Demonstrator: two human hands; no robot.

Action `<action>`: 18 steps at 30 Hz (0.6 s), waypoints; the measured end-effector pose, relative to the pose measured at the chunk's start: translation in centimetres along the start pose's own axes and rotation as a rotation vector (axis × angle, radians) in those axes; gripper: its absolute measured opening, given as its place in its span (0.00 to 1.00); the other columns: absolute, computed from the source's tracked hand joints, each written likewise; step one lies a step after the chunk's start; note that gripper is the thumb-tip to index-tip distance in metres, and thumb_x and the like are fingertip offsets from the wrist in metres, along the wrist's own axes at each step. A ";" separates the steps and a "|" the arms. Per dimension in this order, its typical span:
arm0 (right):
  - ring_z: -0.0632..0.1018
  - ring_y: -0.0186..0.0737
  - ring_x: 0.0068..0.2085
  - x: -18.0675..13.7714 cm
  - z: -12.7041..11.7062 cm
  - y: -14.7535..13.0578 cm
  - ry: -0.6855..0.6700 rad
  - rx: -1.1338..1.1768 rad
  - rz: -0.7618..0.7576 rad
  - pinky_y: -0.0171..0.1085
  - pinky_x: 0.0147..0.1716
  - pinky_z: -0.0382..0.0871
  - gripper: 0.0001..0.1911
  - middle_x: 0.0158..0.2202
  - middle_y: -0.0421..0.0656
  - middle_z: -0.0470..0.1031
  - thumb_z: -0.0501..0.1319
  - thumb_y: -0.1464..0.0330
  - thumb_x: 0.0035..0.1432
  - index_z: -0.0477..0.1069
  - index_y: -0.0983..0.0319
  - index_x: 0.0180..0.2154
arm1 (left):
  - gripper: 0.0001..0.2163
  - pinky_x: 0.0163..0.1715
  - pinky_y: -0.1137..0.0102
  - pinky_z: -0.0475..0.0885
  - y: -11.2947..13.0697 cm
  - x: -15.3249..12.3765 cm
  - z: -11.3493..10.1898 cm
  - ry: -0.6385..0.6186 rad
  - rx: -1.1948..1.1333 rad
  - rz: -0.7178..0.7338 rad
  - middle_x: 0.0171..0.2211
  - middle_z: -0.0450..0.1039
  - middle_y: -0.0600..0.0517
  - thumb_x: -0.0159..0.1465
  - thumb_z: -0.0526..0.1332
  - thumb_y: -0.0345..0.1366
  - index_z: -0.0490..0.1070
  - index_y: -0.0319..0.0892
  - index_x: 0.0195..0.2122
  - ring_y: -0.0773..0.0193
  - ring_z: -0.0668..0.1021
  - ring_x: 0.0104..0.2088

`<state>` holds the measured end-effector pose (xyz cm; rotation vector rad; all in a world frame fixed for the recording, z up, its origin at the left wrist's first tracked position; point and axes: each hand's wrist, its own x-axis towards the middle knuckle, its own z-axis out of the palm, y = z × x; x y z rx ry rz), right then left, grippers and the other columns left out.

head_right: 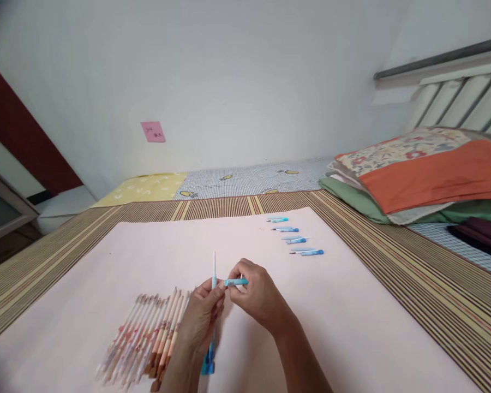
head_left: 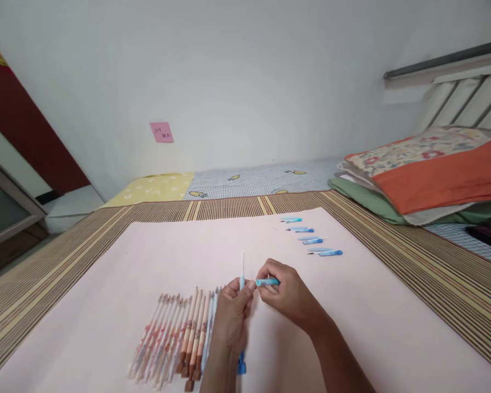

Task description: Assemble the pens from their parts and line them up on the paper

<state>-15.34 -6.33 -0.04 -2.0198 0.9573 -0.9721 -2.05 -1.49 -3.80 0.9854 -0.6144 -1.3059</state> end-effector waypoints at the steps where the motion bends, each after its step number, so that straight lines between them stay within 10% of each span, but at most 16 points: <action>1: 0.66 0.32 0.27 0.0 0.1 -0.1 -0.008 0.003 -0.006 0.30 0.26 0.59 0.05 0.27 0.36 0.67 0.56 0.76 0.48 0.66 0.60 0.26 | 0.16 0.18 0.74 0.41 0.0 0.0 -0.1 -0.004 -0.004 0.000 0.14 0.53 0.63 0.51 0.72 0.45 0.70 0.38 0.27 0.76 0.49 0.17; 18: 0.76 0.38 0.38 -0.1 -0.2 -0.4 -0.137 0.274 0.012 0.33 0.38 0.67 0.14 0.36 0.41 0.77 0.58 0.77 0.54 0.79 0.60 0.38 | 0.15 0.18 0.75 0.44 0.8 -0.5 -0.4 -0.168 -0.110 -0.026 0.17 0.54 0.62 0.56 0.69 0.44 0.67 0.39 0.30 0.77 0.49 0.17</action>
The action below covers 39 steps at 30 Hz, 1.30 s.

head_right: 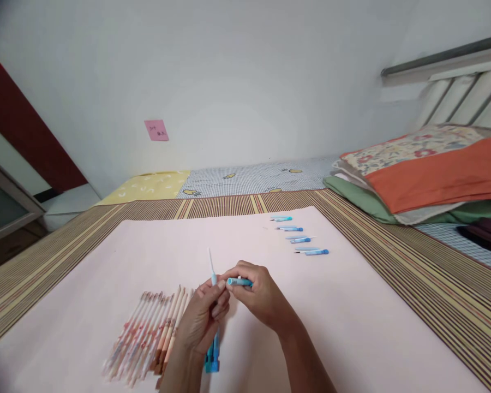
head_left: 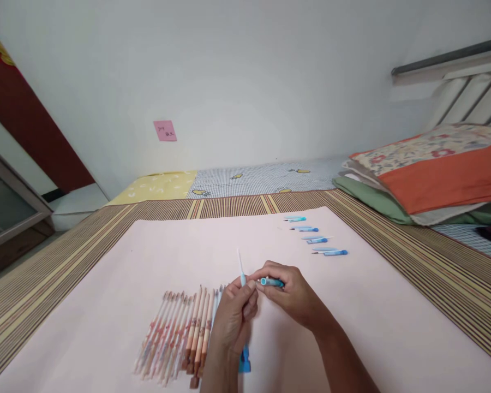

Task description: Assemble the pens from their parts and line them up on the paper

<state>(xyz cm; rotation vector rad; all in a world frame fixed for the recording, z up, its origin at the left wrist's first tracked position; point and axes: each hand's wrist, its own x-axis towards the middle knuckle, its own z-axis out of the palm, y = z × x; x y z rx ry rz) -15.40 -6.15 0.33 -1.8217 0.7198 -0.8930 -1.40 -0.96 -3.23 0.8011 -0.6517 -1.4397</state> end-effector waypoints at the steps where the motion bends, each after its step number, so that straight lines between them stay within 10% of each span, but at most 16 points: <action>1: 0.76 0.38 0.39 0.0 0.0 -0.1 -0.014 0.015 0.010 0.33 0.39 0.67 0.13 0.36 0.41 0.77 0.58 0.76 0.55 0.78 0.60 0.38 | 0.16 0.18 0.75 0.44 0.0 0.0 0.0 0.001 0.008 -0.007 0.17 0.54 0.62 0.56 0.69 0.45 0.66 0.39 0.29 0.77 0.49 0.17; 11: 0.67 0.31 0.27 0.1 1.0 0.2 0.105 -0.082 0.033 0.29 0.27 0.60 0.10 0.25 0.34 0.69 0.58 0.79 0.49 0.71 0.60 0.31 | 0.12 0.17 0.76 0.42 -0.2 0.3 -0.2 0.033 -0.041 0.012 0.16 0.54 0.62 0.56 0.70 0.39 0.69 0.37 0.29 0.78 0.49 0.16; 20: 0.69 0.35 0.34 -0.1 -0.8 -0.1 0.018 -0.071 0.044 0.33 0.35 0.63 0.09 0.30 0.37 0.69 0.52 0.67 0.66 0.68 0.60 0.34 | 0.11 0.17 0.75 0.44 0.7 -0.1 -0.8 0.141 0.119 0.109 0.25 0.74 0.52 0.57 0.69 0.38 0.74 0.37 0.34 0.79 0.54 0.16; 39: 0.74 0.37 0.38 0.0 0.2 0.1 -0.017 -0.157 -0.054 0.34 0.35 0.65 0.11 0.37 0.40 0.73 0.58 0.73 0.62 0.78 0.57 0.41 | 0.12 0.20 0.74 0.51 3.1 -1.0 -1.0 0.226 0.528 0.155 0.19 0.68 0.56 0.55 0.69 0.44 0.74 0.39 0.26 0.73 0.58 0.18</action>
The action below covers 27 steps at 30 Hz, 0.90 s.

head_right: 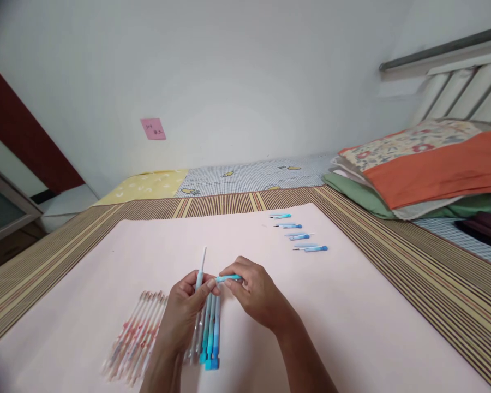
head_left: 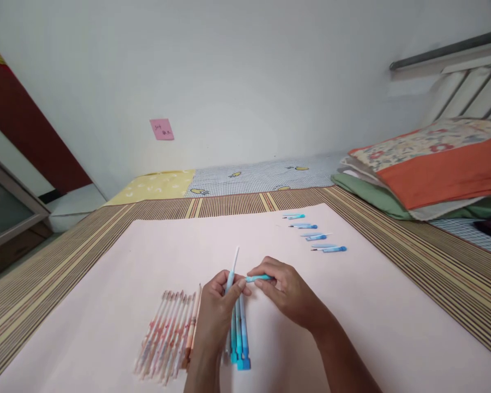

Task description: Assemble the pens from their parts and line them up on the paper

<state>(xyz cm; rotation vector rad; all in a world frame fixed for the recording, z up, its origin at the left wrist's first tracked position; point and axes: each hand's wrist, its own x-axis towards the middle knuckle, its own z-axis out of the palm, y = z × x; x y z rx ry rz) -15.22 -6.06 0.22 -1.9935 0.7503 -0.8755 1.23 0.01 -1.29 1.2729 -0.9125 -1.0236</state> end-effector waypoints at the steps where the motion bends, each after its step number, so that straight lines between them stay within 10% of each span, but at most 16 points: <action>1: 0.74 0.37 0.38 0.0 0.1 0.0 -0.005 0.009 -0.001 0.34 0.35 0.64 0.11 0.36 0.40 0.73 0.59 0.74 0.62 0.78 0.57 0.41 | 0.12 0.19 0.74 0.49 -0.1 0.0 -0.2 -0.022 -0.007 -0.010 0.18 0.66 0.57 0.56 0.69 0.43 0.73 0.39 0.26 0.74 0.56 0.17; 10: 0.75 0.38 0.41 0.0 0.1 -0.3 -0.095 0.192 -0.021 0.35 0.40 0.66 0.10 0.37 0.41 0.75 0.61 0.73 0.61 0.79 0.58 0.41 | 0.14 0.17 0.75 0.42 -0.5 0.0 -1.0 -0.296 -0.387 -0.242 0.19 0.66 0.57 0.56 0.70 0.40 0.66 0.39 0.27 0.78 0.51 0.15; 27: 0.65 0.30 0.24 0.2 -1.6 3.2 0.299 0.519 0.156 0.33 0.23 0.57 0.09 0.25 0.39 0.73 0.71 0.64 0.50 0.78 0.61 0.34 | 0.17 0.20 0.72 0.46 -0.2 0.0 -0.1 -0.167 -0.048 -0.052 0.22 0.65 0.55 0.64 0.60 0.49 0.76 0.38 0.39 0.74 0.56 0.19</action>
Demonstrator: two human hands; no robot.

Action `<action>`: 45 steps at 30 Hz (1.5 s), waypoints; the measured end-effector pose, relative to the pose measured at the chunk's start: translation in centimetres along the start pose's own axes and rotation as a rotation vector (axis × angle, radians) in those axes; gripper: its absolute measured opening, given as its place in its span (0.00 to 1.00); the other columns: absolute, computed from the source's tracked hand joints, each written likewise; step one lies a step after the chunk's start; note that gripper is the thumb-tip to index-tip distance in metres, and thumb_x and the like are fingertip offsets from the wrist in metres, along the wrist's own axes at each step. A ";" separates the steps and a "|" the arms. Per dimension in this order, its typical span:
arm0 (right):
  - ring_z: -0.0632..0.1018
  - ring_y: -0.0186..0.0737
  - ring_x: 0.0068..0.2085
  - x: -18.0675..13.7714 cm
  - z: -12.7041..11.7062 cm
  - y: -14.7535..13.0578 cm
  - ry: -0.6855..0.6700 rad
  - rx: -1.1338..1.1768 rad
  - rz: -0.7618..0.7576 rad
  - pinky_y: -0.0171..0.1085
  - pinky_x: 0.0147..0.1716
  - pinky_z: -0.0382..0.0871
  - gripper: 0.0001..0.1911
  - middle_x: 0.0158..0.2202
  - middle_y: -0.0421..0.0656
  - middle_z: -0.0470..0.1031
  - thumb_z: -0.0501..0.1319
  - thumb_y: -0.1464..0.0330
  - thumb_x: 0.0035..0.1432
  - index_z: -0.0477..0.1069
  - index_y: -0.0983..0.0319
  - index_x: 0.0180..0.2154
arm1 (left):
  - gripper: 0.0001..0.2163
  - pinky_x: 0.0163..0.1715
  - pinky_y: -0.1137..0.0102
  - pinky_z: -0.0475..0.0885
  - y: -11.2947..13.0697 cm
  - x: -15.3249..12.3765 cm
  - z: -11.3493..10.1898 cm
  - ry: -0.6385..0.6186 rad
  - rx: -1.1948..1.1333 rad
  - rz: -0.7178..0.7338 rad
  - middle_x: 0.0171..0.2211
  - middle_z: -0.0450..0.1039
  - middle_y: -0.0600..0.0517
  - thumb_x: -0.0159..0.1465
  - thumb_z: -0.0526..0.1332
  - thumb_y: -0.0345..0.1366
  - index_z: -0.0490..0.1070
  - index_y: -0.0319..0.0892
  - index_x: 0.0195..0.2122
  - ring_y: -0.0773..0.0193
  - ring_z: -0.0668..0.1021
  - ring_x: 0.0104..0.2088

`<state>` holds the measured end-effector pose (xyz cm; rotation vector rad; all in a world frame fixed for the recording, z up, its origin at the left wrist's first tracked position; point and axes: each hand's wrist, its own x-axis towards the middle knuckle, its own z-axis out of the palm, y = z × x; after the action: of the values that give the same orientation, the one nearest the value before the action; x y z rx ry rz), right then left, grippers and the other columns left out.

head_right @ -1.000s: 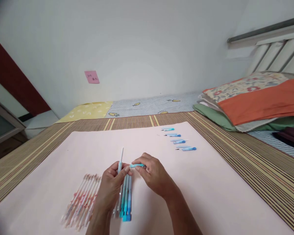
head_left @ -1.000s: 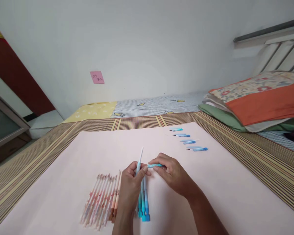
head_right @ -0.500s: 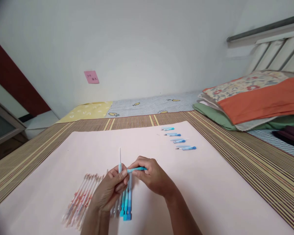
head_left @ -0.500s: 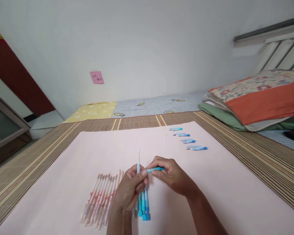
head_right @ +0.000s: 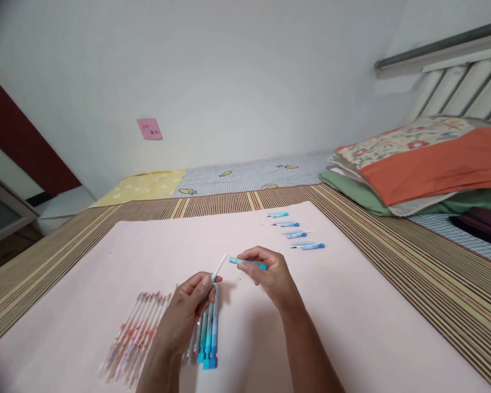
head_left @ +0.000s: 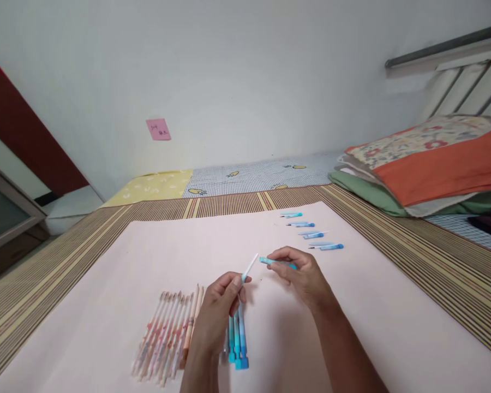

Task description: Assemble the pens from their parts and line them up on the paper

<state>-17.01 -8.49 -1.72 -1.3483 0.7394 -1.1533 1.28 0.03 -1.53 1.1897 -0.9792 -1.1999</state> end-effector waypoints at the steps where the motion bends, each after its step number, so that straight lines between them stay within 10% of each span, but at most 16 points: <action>1: 0.63 0.30 0.23 0.1 -0.2 0.2 0.029 0.043 0.010 0.32 0.22 0.55 0.09 0.24 0.37 0.70 0.71 0.64 0.49 0.78 0.60 0.33 | 0.17 0.20 0.72 0.45 -0.1 0.0 0.1 -0.005 -0.002 -0.009 0.22 0.65 0.56 0.63 0.61 0.49 0.76 0.38 0.38 0.75 0.56 0.18; 26: 0.60 0.27 0.20 0.3 -0.3 1.1 -0.054 0.450 0.077 0.33 0.21 0.53 0.11 0.19 0.33 0.60 0.70 0.62 0.52 0.76 0.62 0.34 | 0.13 0.21 0.73 0.49 0.3 -0.2 0.6 0.037 0.124 -0.018 0.19 0.66 0.55 0.57 0.67 0.46 0.79 0.39 0.32 0.72 0.58 0.20; 45: 0.67 0.31 0.23 0.4 2.2 1.8 -0.082 0.458 0.101 0.33 0.25 0.58 0.11 0.19 0.35 0.66 0.69 0.64 0.53 0.74 0.62 0.37 | 0.15 0.20 0.77 0.65 0.1 0.1 1.6 0.225 -0.444 0.003 0.25 0.77 0.49 0.50 0.74 0.37 0.80 0.36 0.36 0.73 0.71 0.20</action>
<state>-14.48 -8.31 -3.09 -0.9556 0.4423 -1.0978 -0.25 -0.26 -1.20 0.9397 -0.5104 -1.1754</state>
